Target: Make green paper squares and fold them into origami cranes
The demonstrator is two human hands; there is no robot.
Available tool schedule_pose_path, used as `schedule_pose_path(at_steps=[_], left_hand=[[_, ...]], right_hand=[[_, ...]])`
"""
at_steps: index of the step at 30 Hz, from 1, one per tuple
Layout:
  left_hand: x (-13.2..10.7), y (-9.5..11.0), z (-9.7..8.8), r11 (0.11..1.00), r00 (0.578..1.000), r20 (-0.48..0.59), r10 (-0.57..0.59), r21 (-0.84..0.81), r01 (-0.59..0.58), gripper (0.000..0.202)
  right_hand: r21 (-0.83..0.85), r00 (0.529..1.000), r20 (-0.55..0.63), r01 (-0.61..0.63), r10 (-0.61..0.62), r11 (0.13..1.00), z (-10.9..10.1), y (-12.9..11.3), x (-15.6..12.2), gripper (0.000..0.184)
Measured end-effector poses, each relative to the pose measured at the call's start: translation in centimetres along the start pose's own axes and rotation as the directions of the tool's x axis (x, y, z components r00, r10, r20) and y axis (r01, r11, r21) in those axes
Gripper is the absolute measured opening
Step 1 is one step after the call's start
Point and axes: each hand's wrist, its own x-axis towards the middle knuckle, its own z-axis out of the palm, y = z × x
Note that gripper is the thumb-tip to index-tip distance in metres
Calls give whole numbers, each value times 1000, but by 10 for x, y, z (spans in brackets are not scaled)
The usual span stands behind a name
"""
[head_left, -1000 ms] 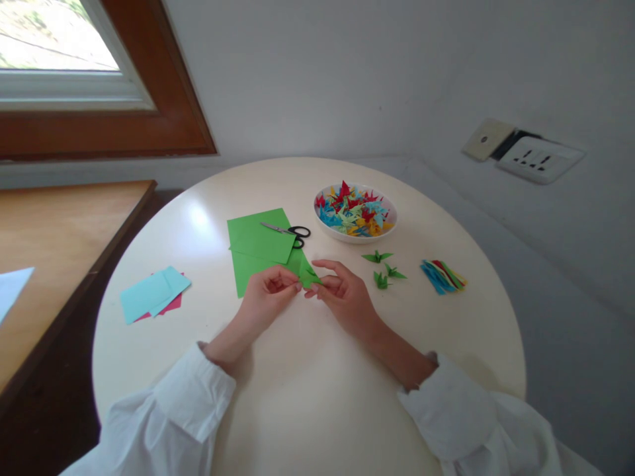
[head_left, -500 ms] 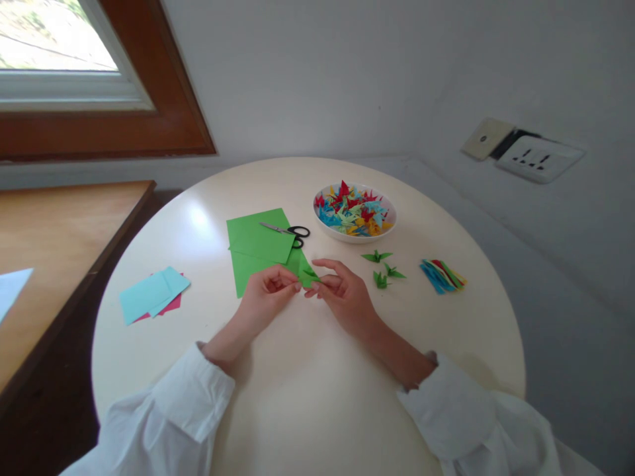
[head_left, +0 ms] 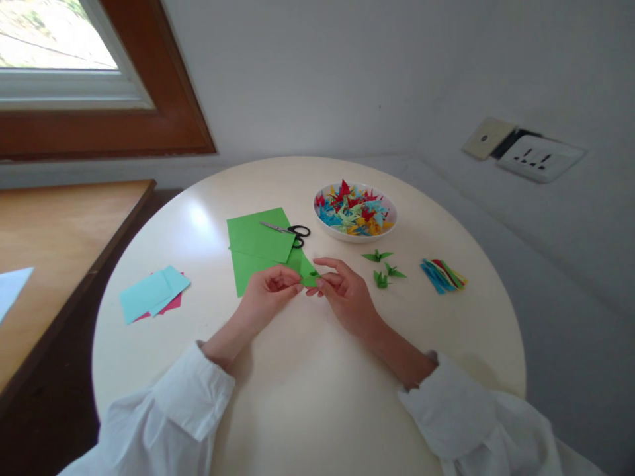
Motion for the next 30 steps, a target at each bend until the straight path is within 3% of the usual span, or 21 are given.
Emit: schedule_pose_path(at_steps=[24,30], left_hand=[[-1,0,2,998,998,-16,62,8,-62,21],[-3,4,5,1000,1000,-15,20,4,-20,22]], right_hand=[[-75,999,1,36,-36,997,0,4,-1,31],[-129,997,32,70,-66,989,-1,6,-3,27]])
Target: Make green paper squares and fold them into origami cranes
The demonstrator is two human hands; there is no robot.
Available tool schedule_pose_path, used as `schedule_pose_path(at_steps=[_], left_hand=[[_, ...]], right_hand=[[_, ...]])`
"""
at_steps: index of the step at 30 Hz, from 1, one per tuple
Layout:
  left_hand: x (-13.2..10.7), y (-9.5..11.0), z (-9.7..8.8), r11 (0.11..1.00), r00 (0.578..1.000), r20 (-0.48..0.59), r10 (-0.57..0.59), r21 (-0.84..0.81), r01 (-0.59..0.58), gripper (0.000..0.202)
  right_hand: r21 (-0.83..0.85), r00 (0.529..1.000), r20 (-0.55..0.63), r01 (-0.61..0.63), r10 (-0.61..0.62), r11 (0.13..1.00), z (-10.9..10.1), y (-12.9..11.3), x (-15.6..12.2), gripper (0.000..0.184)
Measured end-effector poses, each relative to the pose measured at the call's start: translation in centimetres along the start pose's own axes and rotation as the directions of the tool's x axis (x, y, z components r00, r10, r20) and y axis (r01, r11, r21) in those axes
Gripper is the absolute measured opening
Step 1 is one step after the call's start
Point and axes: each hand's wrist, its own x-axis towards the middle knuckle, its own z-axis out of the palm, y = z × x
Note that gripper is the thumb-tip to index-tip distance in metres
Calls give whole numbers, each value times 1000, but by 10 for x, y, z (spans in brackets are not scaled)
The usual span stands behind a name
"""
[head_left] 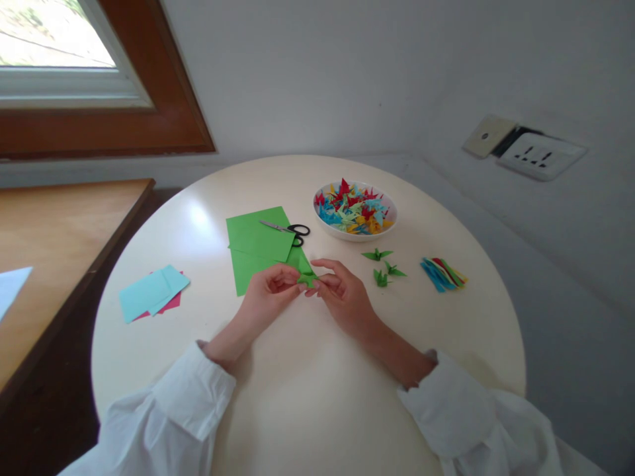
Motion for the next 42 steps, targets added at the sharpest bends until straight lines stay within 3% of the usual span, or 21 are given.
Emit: schedule_pose_path(at_steps=[7,20,27,33,42], left_hand=[[1,-2,-2,999,1000,-20,-6,37,7,21],[0,-1,-1,1000,1000,8,-11,-11,12,28],[1,-1,-1,987,991,18,-133,-88,134,42],[1,-3,-4,979,978,111,-178,-76,187,29],[2,-7,-6,987,981,117,-153,-39,158,25]], right_hand=[[-43,1000,10,17,-17,999,1,-2,-1,28],[-40,990,-86,109,-112,993,2,-2,0,27],[-21,991,-95,94,-96,995,1,-3,0,27],[-22,991,-106,79,-81,997,1,-6,-1,27],[-26,991,-90,99,-101,995,1,-5,0,27]])
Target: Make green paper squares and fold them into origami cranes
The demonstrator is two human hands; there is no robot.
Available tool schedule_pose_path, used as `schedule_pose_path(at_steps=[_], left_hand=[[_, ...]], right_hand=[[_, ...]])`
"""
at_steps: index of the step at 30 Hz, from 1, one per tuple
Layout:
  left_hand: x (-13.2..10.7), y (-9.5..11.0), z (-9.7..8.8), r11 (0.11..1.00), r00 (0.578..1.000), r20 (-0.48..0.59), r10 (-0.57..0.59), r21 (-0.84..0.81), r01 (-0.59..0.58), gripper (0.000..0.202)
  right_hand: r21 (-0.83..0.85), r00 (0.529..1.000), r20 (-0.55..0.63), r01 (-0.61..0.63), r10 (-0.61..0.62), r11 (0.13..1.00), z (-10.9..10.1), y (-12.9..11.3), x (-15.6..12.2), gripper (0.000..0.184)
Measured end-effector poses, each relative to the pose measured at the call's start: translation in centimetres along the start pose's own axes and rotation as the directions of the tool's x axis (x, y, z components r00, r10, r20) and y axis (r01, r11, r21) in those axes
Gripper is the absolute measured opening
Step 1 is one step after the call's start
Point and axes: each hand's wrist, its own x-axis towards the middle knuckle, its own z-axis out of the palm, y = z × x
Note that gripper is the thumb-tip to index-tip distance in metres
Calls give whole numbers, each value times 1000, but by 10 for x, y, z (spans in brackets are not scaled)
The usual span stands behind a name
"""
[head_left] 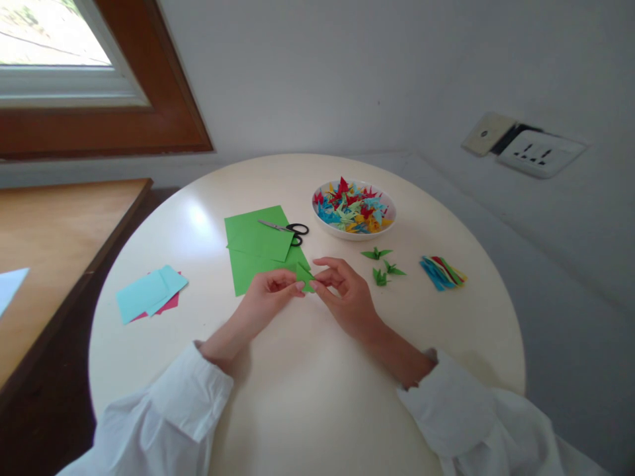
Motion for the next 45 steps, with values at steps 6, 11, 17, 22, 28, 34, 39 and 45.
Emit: schedule_pose_path(at_steps=[6,11,17,22,28,34,39,45], left_hand=[[-1,1,0,999,1000,7,18,48,-19,26],[-3,3,0,995,999,27,46,92,-49,29],[-3,4,-1,986,995,71,64,146,-74,32],[-3,5,-1,984,994,90,62,161,-76,32],[-4,6,-1,985,996,88,34,167,-48,29],[-4,6,-1,986,995,94,25,160,-40,30],[-4,6,-1,984,995,91,32,172,-47,34],[-4,9,0,975,996,78,45,213,-61,35]], right_hand=[[2,1000,1,-17,17,1000,0,0,-1,28],[80,996,12,-87,87,993,0,-2,1,29],[223,958,122,-282,260,933,-1,-1,6,27],[145,963,136,-252,233,957,-1,-3,7,21],[93,960,179,-235,215,968,-3,-5,8,22],[87,960,181,-230,212,969,-4,-5,8,23],[72,965,162,-220,206,973,-4,-4,7,26],[49,971,149,-196,187,979,-4,-5,7,28]])
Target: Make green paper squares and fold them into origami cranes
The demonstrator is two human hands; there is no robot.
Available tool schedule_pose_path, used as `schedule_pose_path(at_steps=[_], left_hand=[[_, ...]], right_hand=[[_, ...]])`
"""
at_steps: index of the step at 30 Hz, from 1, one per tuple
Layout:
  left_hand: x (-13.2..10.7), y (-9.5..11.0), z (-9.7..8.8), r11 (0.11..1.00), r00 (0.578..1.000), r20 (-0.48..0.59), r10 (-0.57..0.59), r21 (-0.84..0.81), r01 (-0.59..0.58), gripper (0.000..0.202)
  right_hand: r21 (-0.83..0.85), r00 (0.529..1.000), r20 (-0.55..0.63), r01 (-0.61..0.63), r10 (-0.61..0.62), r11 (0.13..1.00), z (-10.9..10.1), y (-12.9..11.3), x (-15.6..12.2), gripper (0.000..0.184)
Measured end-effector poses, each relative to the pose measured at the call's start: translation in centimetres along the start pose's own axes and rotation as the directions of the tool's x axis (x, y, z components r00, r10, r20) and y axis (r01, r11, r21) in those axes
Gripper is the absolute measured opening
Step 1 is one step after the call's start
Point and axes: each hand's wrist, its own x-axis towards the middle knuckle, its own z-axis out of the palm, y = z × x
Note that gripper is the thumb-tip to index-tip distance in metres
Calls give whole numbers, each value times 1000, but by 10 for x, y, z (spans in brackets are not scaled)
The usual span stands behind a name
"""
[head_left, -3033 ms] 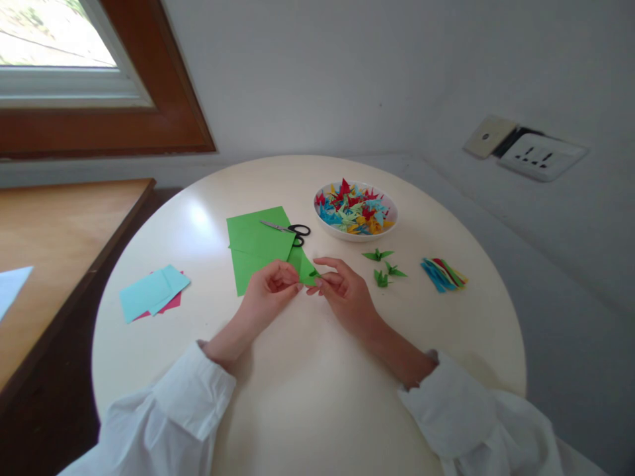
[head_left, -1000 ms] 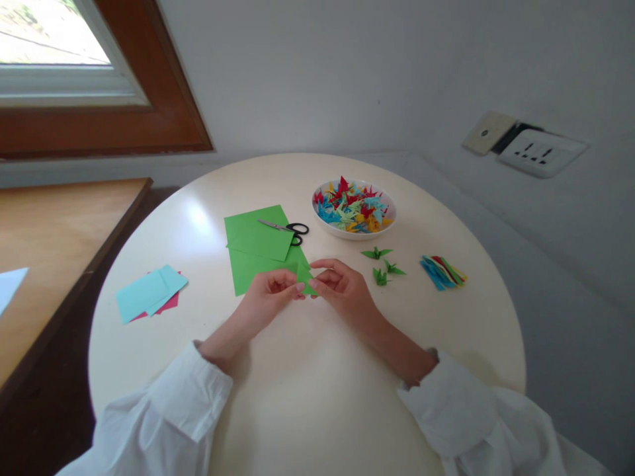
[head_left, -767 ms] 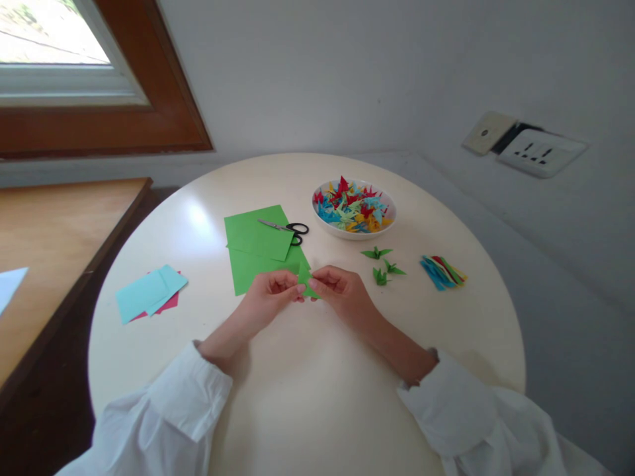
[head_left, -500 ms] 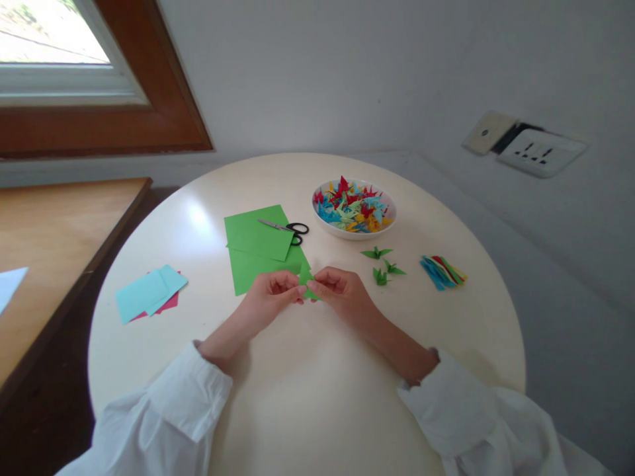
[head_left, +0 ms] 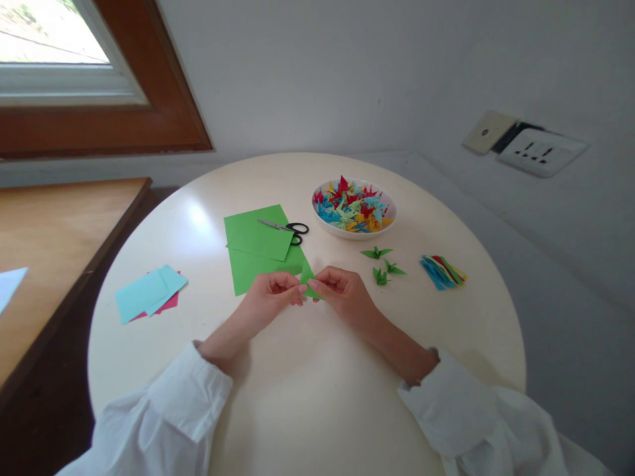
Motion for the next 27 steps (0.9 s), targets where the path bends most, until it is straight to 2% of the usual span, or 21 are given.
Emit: schedule_pose_path(at_steps=[10,16,27], left_hand=[[1,-3,-1,991,1000,-2,-24,-128,24,27],[0,-4,-1,991,1000,0,-20,-129,20,29],[0,-3,-1,994,1000,-8,1,-110,-2,27]], right_hand=[[38,999,-30,-28,29,999,-1,-1,0,29],[67,996,-69,-45,49,997,-1,0,1,31],[64,996,-70,-46,51,997,-2,-1,1,30]])
